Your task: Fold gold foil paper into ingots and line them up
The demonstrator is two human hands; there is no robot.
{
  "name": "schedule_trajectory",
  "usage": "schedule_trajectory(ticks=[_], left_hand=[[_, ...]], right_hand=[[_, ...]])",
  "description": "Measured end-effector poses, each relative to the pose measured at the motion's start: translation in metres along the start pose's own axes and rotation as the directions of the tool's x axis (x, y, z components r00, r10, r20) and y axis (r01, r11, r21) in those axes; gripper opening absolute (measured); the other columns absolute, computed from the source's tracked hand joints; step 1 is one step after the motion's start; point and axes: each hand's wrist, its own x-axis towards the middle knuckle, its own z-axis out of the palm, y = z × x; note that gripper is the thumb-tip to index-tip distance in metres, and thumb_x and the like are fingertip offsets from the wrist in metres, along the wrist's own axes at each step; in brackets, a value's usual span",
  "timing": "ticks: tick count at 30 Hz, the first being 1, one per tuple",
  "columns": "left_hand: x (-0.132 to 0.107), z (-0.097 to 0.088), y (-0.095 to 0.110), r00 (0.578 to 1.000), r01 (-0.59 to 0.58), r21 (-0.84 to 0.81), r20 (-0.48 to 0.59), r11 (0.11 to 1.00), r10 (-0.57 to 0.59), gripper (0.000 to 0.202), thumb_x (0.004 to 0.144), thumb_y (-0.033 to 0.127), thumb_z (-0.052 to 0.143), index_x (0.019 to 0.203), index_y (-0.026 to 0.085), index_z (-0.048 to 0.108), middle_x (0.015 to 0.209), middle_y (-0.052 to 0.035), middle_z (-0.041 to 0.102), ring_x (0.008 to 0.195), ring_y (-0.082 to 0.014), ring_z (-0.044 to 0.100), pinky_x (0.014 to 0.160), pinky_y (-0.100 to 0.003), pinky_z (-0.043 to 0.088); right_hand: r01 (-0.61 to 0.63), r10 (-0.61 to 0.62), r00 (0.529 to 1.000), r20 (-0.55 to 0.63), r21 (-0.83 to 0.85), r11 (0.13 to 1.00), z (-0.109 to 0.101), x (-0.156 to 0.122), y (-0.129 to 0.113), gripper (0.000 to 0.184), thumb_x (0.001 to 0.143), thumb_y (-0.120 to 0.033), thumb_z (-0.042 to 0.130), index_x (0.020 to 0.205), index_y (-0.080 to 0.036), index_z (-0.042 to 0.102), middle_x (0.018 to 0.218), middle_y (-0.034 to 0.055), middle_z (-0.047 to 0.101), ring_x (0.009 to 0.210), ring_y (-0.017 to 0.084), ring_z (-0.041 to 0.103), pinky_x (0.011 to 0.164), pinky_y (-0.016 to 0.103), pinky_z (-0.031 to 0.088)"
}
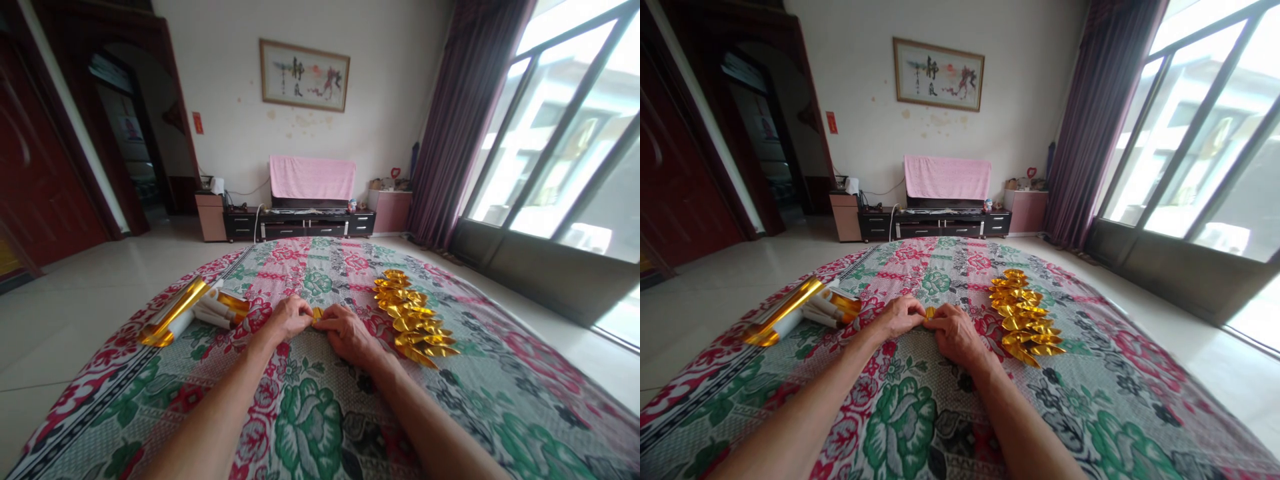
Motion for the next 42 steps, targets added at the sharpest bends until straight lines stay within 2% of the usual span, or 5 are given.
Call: schedule_trajectory(ticks=[19,23,26,32,42], left_hand=[[0.001,0.003,-0.004,0.999,-0.046,0.004,-0.019,0.999,0.046,0.013,0.065,0.016,0.059,0.072,0.018,0.07,0.08,-0.0023,0.063,0.074,-0.013,0.058,0.07,-0.022,0.045],[0.001,0.004,-0.005,0.999,-0.053,0.004,-0.012,0.999,0.053,0.012,0.067,0.018,0.06,0.072,0.018,0.07,0.079,-0.0023,0.063,0.073,-0.0128,0.058,0.068,-0.021,0.045],[0.001,0.005,-0.005,0.998,-0.066,0.011,-0.011,0.998,0.066,0.012,0.067,0.019,0.06,0.073,0.019,0.07,0.078,-0.0021,0.062,0.073,-0.0131,0.058,0.069,-0.022,0.045],[-0.001,0.005,-0.005,0.994,-0.095,0.015,-0.043,0.995,0.095,0.012,0.068,0.017,0.058,0.073,0.018,0.069,0.079,-0.0021,0.062,0.074,-0.0134,0.058,0.07,-0.023,0.045],[-0.005,0.003,-0.004,0.932,-0.359,0.06,-0.023,0.931,0.361,0.019,0.071,0.01,0.05,0.07,0.019,0.067,0.078,-0.0021,0.062,0.078,-0.0142,0.058,0.076,-0.025,0.045]], right_hand=[[0.027,-0.027,1.0,0.001,0.042,0.999,-0.006,-0.001,0.0,0.04,0.068,-0.004,0.048,0.088,-0.027,0.072,0.089,0.0021,0.063,0.085,0.015,0.056,0.081,0.028,0.043],[-0.021,0.038,0.989,-0.144,0.12,0.993,-0.005,-0.002,0.005,0.035,0.071,-0.004,0.044,0.081,-0.023,0.072,0.092,0.0023,0.063,0.085,0.013,0.057,0.08,0.025,0.044],[-0.124,0.149,0.958,-0.244,0.114,0.986,-0.003,0.0,0.009,0.038,0.07,-0.002,0.044,0.092,-0.021,0.069,0.096,0.004,0.063,0.088,0.015,0.057,0.081,0.027,0.044],[-0.085,0.088,0.994,-0.07,0.043,0.995,-0.003,0.002,0.007,0.028,0.076,-0.008,0.049,0.087,-0.024,0.069,0.093,0.002,0.064,0.088,0.015,0.057,0.083,0.028,0.041],[-0.187,0.184,0.979,-0.088,-0.03,0.982,0.001,0.006,0.011,0.017,0.077,-0.012,0.052,0.087,-0.02,0.063,0.087,0.0029,0.063,0.081,0.015,0.056,0.077,0.025,0.04]])
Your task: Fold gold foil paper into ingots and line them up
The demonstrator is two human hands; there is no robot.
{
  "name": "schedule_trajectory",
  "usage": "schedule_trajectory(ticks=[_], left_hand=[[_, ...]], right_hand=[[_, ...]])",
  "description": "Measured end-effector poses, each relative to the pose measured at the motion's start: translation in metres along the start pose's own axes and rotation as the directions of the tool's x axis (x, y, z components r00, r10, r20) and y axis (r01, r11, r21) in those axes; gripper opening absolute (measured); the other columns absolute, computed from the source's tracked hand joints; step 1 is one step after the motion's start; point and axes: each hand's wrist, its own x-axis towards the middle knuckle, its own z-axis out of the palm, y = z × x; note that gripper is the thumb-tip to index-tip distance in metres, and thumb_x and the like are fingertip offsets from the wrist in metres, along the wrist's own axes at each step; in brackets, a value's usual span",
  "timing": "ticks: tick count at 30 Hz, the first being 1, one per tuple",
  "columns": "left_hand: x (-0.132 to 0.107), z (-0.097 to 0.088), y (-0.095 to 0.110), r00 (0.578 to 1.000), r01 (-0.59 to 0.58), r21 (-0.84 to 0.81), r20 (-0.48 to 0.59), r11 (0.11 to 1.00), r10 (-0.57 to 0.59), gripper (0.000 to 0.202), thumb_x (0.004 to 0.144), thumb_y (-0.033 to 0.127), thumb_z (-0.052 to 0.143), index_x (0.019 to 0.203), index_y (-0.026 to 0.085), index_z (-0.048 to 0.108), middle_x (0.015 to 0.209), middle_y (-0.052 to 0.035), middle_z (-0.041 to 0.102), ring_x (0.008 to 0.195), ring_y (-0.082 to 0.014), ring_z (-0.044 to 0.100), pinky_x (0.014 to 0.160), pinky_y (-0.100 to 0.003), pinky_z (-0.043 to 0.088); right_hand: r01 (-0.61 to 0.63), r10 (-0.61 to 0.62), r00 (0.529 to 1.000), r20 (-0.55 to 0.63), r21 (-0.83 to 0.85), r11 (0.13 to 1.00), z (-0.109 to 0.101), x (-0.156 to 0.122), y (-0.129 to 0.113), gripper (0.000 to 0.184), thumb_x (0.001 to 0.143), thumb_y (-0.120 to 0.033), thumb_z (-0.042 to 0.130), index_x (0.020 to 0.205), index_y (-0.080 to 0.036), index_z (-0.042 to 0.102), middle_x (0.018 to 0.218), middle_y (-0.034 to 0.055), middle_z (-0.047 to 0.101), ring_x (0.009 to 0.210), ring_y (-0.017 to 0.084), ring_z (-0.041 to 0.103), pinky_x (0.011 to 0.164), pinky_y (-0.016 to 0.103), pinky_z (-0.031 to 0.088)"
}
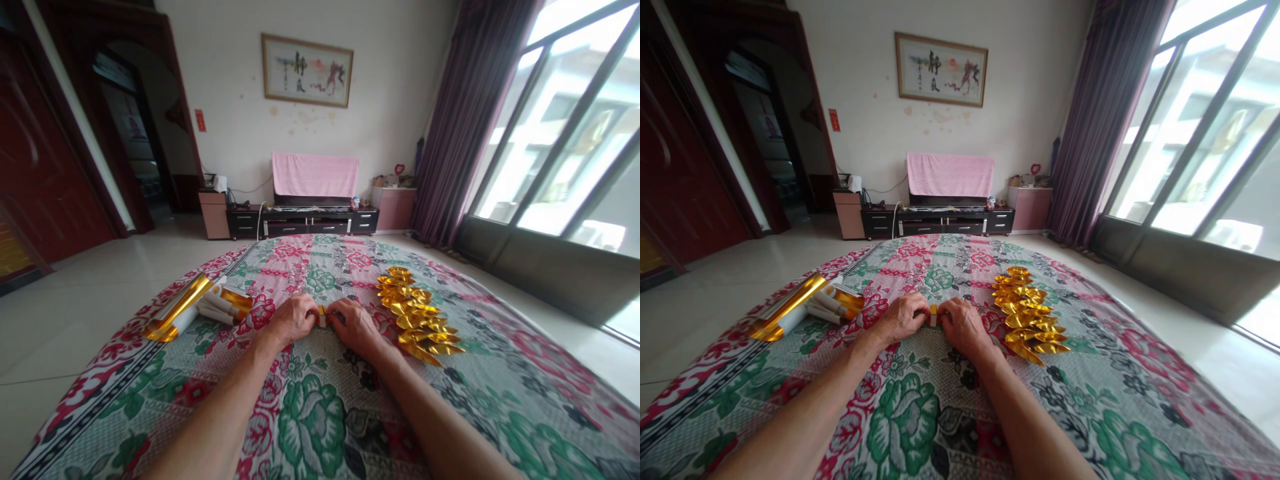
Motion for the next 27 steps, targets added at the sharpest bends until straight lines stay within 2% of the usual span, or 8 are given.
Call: schedule_trajectory(ticks=[3,5,9,14,21,27], left_hand=[[0.0,0.0,-0.001,0.998,-0.057,-0.007,0.003,0.998,0.057,0.022,0.07,0.009,0.049,0.069,0.019,0.068,0.08,-0.0027,0.064,0.08,-0.0147,0.058,0.078,-0.026,0.046],[0.0,-0.002,-0.002,0.997,-0.074,-0.023,0.004,0.997,0.075,0.025,0.068,0.007,0.049,0.069,0.02,0.07,0.08,-0.0025,0.064,0.08,-0.0145,0.058,0.079,-0.026,0.046],[-0.002,-0.007,-0.005,0.996,-0.073,-0.098,0.048,0.992,0.078,0.026,0.065,0.007,0.053,0.075,0.022,0.072,0.085,-0.001,0.066,0.08,-0.0129,0.059,0.08,-0.024,0.047],[-0.005,-0.012,-0.005,0.995,-0.064,-0.128,0.064,0.99,0.073,0.02,0.07,0.012,0.057,0.079,0.023,0.071,0.089,-0.0002,0.065,0.084,-0.0123,0.059,0.081,-0.024,0.047],[-0.005,-0.006,-0.002,0.987,-0.163,-0.034,-0.005,0.986,0.163,0.017,0.08,0.016,0.053,0.074,0.018,0.068,0.082,-0.003,0.065,0.081,-0.0138,0.058,0.079,-0.026,0.045],[-0.004,-0.003,-0.001,0.993,-0.108,0.037,-0.04,0.993,0.11,0.018,0.083,0.016,0.047,0.076,0.018,0.064,0.079,-0.0029,0.064,0.08,-0.0141,0.058,0.078,-0.026,0.045]], right_hand=[[-0.016,0.016,1.0,-0.024,0.005,1.0,0.001,0.001,0.0,0.016,0.075,-0.012,0.053,0.085,-0.019,0.063,0.084,0.0028,0.064,0.078,0.015,0.056,0.074,0.025,0.04],[0.024,-0.024,1.0,-0.015,0.019,1.0,-0.001,0.001,0.0,0.017,0.076,-0.01,0.051,0.08,-0.019,0.065,0.081,0.0023,0.064,0.078,0.014,0.056,0.075,0.025,0.04],[0.113,-0.117,0.992,0.039,0.094,0.989,-0.007,0.002,0.001,0.024,0.073,-0.006,0.05,0.079,-0.021,0.068,0.085,0.002,0.065,0.083,0.014,0.057,0.079,0.025,0.041],[0.128,-0.143,0.985,0.1,0.142,0.982,-0.012,0.002,0.006,0.022,0.07,-0.009,0.054,0.08,-0.022,0.069,0.091,0.0024,0.064,0.087,0.015,0.058,0.082,0.027,0.043],[0.138,-0.151,0.985,0.083,0.145,0.98,-0.012,0.002,0.008,0.022,0.069,-0.009,0.055,0.081,-0.021,0.069,0.091,0.0028,0.064,0.088,0.015,0.058,0.083,0.028,0.043],[0.21,-0.216,0.976,0.041,0.106,0.972,-0.012,0.0,0.004,0.024,0.071,-0.01,0.056,0.089,-0.021,0.067,0.091,0.0035,0.063,0.086,0.015,0.057,0.082,0.028,0.043]])
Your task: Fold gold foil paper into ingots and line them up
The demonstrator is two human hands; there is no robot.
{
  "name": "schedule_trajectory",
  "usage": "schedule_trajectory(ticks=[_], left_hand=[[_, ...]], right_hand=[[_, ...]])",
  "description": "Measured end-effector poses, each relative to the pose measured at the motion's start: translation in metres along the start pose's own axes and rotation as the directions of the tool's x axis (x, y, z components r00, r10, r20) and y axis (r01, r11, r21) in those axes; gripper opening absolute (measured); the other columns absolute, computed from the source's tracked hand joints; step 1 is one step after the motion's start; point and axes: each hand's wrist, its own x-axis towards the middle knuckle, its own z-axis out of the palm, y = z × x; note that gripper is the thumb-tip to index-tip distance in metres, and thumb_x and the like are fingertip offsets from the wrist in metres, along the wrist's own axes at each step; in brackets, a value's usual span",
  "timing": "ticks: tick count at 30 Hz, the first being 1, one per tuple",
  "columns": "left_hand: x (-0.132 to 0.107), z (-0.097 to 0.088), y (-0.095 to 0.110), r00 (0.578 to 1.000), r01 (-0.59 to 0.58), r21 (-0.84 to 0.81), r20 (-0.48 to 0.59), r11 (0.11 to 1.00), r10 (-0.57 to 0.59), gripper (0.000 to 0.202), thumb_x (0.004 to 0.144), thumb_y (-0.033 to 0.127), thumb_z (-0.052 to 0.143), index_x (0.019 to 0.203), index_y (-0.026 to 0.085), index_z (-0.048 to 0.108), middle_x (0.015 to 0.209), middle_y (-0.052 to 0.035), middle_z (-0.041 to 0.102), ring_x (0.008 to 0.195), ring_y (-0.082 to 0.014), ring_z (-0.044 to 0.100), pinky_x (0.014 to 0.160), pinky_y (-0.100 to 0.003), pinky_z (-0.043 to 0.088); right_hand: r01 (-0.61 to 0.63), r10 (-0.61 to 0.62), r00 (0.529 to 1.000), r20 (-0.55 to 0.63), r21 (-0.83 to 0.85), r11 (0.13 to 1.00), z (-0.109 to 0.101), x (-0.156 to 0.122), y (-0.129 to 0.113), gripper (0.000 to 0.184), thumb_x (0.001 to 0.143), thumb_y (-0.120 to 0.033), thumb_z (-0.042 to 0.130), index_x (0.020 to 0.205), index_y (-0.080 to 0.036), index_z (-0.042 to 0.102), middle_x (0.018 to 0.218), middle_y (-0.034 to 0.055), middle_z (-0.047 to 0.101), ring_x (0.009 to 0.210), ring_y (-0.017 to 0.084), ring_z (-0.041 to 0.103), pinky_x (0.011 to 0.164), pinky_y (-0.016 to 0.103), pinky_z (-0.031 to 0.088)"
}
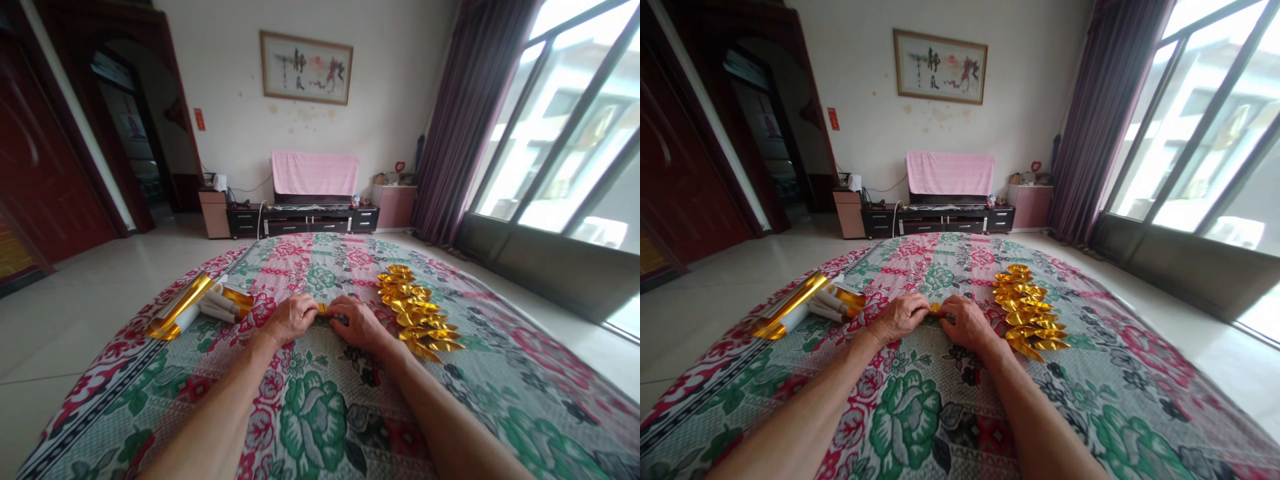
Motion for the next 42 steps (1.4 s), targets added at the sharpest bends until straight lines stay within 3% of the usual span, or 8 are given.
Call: schedule_trajectory(ticks=[4,9,13,21,27,34,42], left_hand=[[0.002,0.002,0.0,0.998,0.053,0.033,-0.016,0.998,-0.053,0.018,0.084,0.017,0.046,0.078,0.018,0.063,0.077,-0.0027,0.063,0.078,-0.0144,0.058,0.075,-0.026,0.044],[0.004,0.005,0.0,0.991,0.123,0.005,-0.046,0.992,-0.123,0.018,0.083,0.018,0.046,0.082,0.019,0.064,0.08,-0.0032,0.066,0.079,-0.0148,0.059,0.076,-0.025,0.045],[0.004,0.005,0.0,0.982,0.168,-0.064,-0.077,0.984,-0.173,0.022,0.08,0.018,0.05,0.097,0.019,0.063,0.084,-0.0028,0.067,0.076,-0.0131,0.061,0.073,-0.023,0.046],[0.007,0.011,-0.002,0.951,0.293,-0.114,-0.069,0.949,-0.301,0.026,0.077,0.02,0.054,0.101,0.02,0.065,0.074,-0.0002,0.068,0.066,-0.0127,0.061,0.065,-0.022,0.046],[0.01,0.01,-0.001,0.954,0.288,-0.079,-0.067,0.954,-0.294,0.025,0.076,0.018,0.054,0.098,0.02,0.066,0.076,-0.001,0.069,0.069,-0.013,0.061,0.067,-0.022,0.047],[0.013,0.01,0.001,0.964,0.262,0.038,-0.051,0.964,-0.26,0.024,0.079,0.016,0.049,0.097,0.02,0.065,0.091,-0.0042,0.069,0.081,-0.0154,0.062,0.077,-0.026,0.047],[0.009,0.013,0.001,0.966,0.257,0.137,-0.036,0.957,-0.255,0.022,0.079,0.017,0.05,0.095,0.02,0.065,0.085,-0.0048,0.062,0.077,-0.0155,0.058,0.073,-0.026,0.046]], right_hand=[[-0.043,0.042,0.999,-0.016,-0.048,0.998,0.004,0.002,-0.002,0.021,0.075,-0.014,0.056,0.091,-0.022,0.066,0.084,0.0023,0.065,0.081,0.014,0.058,0.077,0.026,0.043],[-0.268,0.264,0.958,-0.109,-0.028,0.963,0.012,0.007,-0.002,0.02,0.077,-0.018,0.054,0.092,-0.022,0.066,0.082,0.0009,0.068,0.074,0.013,0.06,0.069,0.023,0.043],[-0.357,0.357,0.926,-0.121,0.026,0.934,0.014,0.009,-0.001,0.021,0.074,-0.02,0.055,0.092,-0.022,0.066,0.074,-0.0009,0.068,0.066,0.013,0.061,0.064,0.022,0.044],[-0.361,0.359,0.925,-0.124,0.009,0.933,0.015,0.01,0.0,0.023,0.076,-0.02,0.052,0.093,-0.021,0.067,0.075,0.0002,0.069,0.066,0.013,0.061,0.064,0.022,0.044],[-0.376,0.364,0.915,-0.172,-0.036,0.926,0.018,0.012,-0.001,0.023,0.075,-0.018,0.052,0.092,-0.02,0.067,0.079,0.0019,0.068,0.069,0.014,0.06,0.066,0.022,0.044],[-0.404,0.387,0.911,-0.146,-0.114,0.908,0.019,0.015,-0.003,0.022,0.076,-0.018,0.052,0.093,-0.02,0.067,0.08,0.0034,0.067,0.07,0.015,0.059,0.067,0.023,0.042],[-0.413,0.391,0.91,-0.137,-0.207,0.887,0.02,0.012,-0.009,0.02,0.08,-0.02,0.051,0.089,-0.022,0.069,0.087,0.0061,0.063,0.083,0.016,0.057,0.074,0.023,0.041]])
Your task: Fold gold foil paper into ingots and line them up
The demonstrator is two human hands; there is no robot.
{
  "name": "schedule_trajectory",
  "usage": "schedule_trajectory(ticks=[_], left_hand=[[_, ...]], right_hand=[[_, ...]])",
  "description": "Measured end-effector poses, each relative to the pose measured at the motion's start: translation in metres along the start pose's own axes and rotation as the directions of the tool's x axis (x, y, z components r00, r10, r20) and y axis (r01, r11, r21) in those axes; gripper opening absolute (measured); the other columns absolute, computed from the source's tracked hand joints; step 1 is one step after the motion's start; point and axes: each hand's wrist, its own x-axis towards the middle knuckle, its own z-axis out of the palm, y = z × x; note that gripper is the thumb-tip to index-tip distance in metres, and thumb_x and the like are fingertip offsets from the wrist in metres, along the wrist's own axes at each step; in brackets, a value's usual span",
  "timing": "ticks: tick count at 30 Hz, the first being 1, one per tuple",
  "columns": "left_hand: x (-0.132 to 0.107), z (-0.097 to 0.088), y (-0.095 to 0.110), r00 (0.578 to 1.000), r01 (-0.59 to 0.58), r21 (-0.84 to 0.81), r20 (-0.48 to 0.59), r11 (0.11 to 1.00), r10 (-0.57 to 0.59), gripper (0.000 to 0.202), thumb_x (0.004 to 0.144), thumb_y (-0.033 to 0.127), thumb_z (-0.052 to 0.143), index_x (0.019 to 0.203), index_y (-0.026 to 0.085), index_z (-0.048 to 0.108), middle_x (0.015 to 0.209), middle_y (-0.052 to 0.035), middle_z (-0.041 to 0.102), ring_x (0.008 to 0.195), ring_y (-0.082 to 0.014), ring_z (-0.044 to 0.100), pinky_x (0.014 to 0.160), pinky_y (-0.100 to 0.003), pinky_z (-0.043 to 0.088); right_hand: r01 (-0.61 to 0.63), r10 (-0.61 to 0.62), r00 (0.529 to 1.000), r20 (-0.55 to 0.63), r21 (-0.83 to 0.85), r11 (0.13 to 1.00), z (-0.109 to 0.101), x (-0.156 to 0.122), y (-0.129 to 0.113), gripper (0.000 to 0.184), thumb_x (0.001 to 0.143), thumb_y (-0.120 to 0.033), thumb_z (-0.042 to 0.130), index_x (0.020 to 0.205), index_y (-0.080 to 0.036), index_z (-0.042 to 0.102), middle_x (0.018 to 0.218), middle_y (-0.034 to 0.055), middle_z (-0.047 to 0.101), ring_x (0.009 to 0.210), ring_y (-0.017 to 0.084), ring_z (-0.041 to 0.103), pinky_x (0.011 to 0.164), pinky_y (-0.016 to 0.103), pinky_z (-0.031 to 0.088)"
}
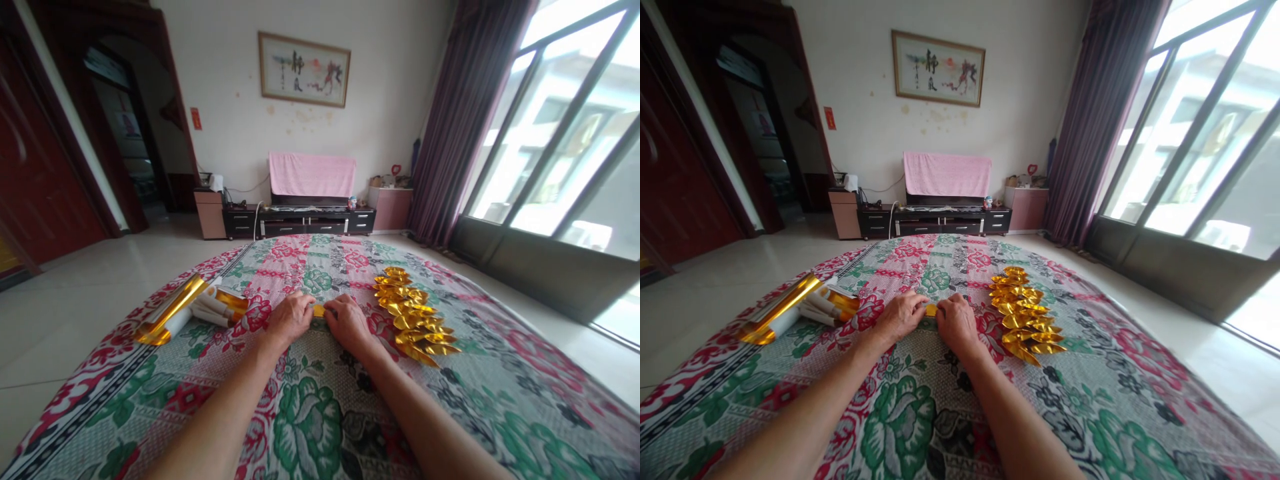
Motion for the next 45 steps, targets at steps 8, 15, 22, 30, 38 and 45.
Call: schedule_trajectory(ticks=[8,15,22,30,38,45], left_hand=[[-0.009,-0.005,0.008,1.0,-0.004,0.033,-0.012,0.999,0.005,0.021,0.085,0.021,0.045,0.077,0.019,0.064,0.083,-0.0056,0.057,0.085,-0.0164,0.053,0.079,-0.028,0.043],[-0.006,0.001,0.0,0.999,-0.036,0.009,-0.028,0.999,0.036,0.021,0.084,0.02,0.045,0.079,0.019,0.065,0.084,-0.0051,0.059,0.087,-0.0172,0.054,0.082,-0.029,0.043],[-0.004,-0.002,-0.001,0.993,-0.111,-0.155,-0.062,0.982,0.102,0.021,0.085,0.017,0.043,0.085,0.016,0.064,0.085,-0.0059,0.063,0.083,-0.0154,0.058,0.078,-0.026,0.045],[-0.006,-0.005,0.002,0.997,-0.061,-0.163,-0.048,0.985,0.053,0.025,0.087,0.021,0.041,0.091,0.017,0.065,0.083,-0.0063,0.067,0.08,-0.0169,0.061,0.074,-0.027,0.045],[-0.005,-0.013,0.006,0.997,0.075,-0.375,0.045,0.924,-0.062,0.028,0.084,0.026,0.044,0.095,0.017,0.069,0.07,-0.0041,0.069,0.067,-0.0143,0.062,0.063,-0.022,0.044],[-0.002,-0.017,0.0,0.962,0.255,-0.594,0.236,0.763,-0.138,0.036,0.079,0.034,0.05,0.1,0.014,0.069,0.064,-0.0038,0.067,0.052,-0.0124,0.055,0.051,-0.022,0.04]], right_hand=[[0.017,-0.017,1.0,-0.003,0.003,1.0,0.001,-0.001,-0.001,0.019,0.081,-0.019,0.051,0.081,-0.019,0.07,0.083,0.0067,0.062,0.084,0.016,0.056,0.077,0.024,0.041],[-0.059,0.063,0.997,-0.045,0.074,0.995,0.005,0.0,0.0,0.013,0.078,-0.018,0.052,0.078,-0.019,0.065,0.084,0.0058,0.062,0.077,0.016,0.057,0.07,0.024,0.04],[-0.02,0.049,0.993,-0.106,0.256,0.966,0.003,-0.002,0.001,0.015,0.081,-0.019,0.045,0.082,-0.021,0.061,0.073,0.0004,0.065,0.067,0.015,0.06,0.062,0.022,0.039],[-0.036,0.075,0.993,-0.095,0.362,0.932,-0.001,-0.002,-0.001,0.019,0.08,-0.024,0.045,0.087,-0.02,0.062,0.073,0.0005,0.067,0.064,0.014,0.059,0.06,0.021,0.04],[-0.115,0.137,0.99,-0.016,0.453,0.884,-0.007,-0.001,-0.002,0.029,0.078,-0.029,0.046,0.088,-0.018,0.07,0.065,-0.0005,0.066,0.056,0.013,0.055,0.055,0.021,0.039],[-0.113,0.118,0.993,0.025,0.535,0.837,-0.005,0.001,0.001,0.029,0.078,-0.029,0.045,0.084,-0.018,0.07,0.067,0.0003,0.067,0.056,0.012,0.054,0.054,0.02,0.039]])
